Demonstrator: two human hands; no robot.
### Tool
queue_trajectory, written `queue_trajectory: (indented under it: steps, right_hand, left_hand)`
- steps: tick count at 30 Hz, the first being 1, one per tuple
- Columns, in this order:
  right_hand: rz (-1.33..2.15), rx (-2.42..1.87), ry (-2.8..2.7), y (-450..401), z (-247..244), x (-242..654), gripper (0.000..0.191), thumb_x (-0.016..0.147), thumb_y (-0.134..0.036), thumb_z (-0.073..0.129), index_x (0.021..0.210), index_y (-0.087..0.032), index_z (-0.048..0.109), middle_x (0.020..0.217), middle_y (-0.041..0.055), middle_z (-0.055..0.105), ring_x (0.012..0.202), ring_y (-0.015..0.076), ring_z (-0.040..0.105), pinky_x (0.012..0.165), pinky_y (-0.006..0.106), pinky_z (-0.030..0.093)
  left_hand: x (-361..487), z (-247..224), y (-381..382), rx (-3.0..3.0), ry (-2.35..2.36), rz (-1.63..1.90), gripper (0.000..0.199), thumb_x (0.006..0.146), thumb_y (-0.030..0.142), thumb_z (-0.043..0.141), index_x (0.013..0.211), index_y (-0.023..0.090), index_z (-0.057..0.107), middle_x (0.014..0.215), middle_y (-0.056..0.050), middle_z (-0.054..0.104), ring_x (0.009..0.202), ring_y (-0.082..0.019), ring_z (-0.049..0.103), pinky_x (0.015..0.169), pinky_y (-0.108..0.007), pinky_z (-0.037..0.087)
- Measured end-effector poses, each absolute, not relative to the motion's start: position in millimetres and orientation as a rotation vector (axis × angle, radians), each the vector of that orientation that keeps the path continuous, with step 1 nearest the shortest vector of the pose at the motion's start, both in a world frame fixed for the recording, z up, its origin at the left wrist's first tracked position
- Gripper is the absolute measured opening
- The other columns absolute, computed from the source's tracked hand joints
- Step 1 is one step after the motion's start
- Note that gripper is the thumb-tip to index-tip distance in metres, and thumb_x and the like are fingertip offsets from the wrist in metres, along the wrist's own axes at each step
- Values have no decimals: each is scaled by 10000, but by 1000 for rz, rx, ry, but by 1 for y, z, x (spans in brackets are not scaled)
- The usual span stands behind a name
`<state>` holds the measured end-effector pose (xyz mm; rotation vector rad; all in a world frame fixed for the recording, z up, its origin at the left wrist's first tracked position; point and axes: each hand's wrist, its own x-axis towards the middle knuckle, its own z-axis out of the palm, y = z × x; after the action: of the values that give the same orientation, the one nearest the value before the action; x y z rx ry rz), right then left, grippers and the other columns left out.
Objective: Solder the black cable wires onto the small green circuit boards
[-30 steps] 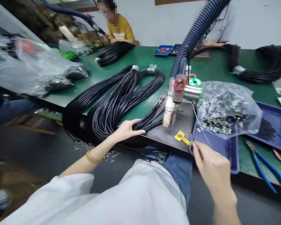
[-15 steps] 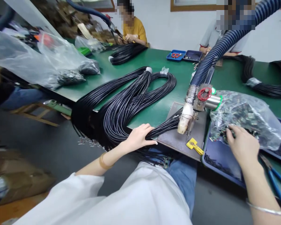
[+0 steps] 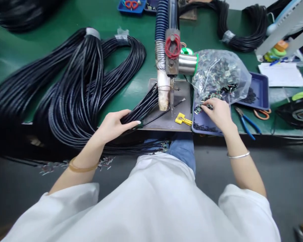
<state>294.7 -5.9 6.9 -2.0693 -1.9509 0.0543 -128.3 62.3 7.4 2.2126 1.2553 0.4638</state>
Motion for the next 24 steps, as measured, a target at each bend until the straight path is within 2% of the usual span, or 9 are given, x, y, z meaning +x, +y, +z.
queue_trajectory:
  steps: [5,7,9,12,14,17,19,22,24]
  right_hand:
    - [-80,-2049,-1673,-35,24,277,263,936,-374,551,1014,-223,751,861,70,765,717,206,667,748,347,476]
    - [-40,-2030,-1539,-46,31,270,297,941,-367,531,1154,-230,686,757,38,732,612,183,627,689,336,489]
    - [160,-1984,-1469,-56,35,264,356,931,-352,540,1264,-236,585,741,10,727,529,158,598,614,311,497]
    - [617,-1890,-1464,-67,33,261,286,916,-406,588,1153,-248,575,819,12,760,554,155,664,588,286,530]
    - [719,-1886,-1483,-69,28,261,215,898,-434,623,983,-241,589,805,17,758,638,176,713,625,283,546]
    - [347,-2039,-1568,-64,21,260,165,884,-390,637,876,-233,587,725,9,710,647,175,682,643,279,496]
    - [40,-2101,-1658,-57,16,257,126,892,-356,616,884,-231,604,732,14,689,648,174,642,656,292,452]
    - [-135,-2061,-1844,-41,8,254,77,912,-301,575,909,-234,611,906,52,719,805,205,661,712,311,428]
    - [-158,-2033,-1937,-32,2,255,54,917,-265,557,909,-236,603,1008,64,719,910,223,666,722,313,417]
  left_hand:
    - [-127,-9,61,2257,1262,395,444,920,572,551,901,166,729,658,10,631,559,-122,444,597,-251,312]
    - [-128,-14,66,2199,1345,571,397,924,527,564,869,168,727,642,14,604,566,-122,450,592,-251,311]
    - [-130,-15,73,2119,1464,795,357,921,487,584,829,170,718,610,20,561,571,-127,460,588,-251,312]
    - [-128,-14,77,2118,1555,886,296,912,438,618,851,171,732,632,12,582,582,-133,487,602,-255,337]
    - [-122,-13,71,2209,1507,846,248,896,398,652,923,172,749,779,-25,674,650,-149,541,647,-265,387]
    - [-103,-13,51,2322,1503,1067,242,905,371,659,1022,178,747,1016,-95,699,907,-225,595,798,-323,450]
    - [-85,-15,36,2392,1438,1220,188,936,332,623,921,190,745,923,-86,695,910,-233,591,880,-368,450]
    - [-54,-18,24,2608,1153,891,235,992,285,522,1038,181,727,952,-94,719,892,-235,610,885,-376,459]
    - [-35,-20,26,2677,1232,620,281,1002,267,469,1036,138,716,986,-147,709,937,-280,619,800,-381,460]
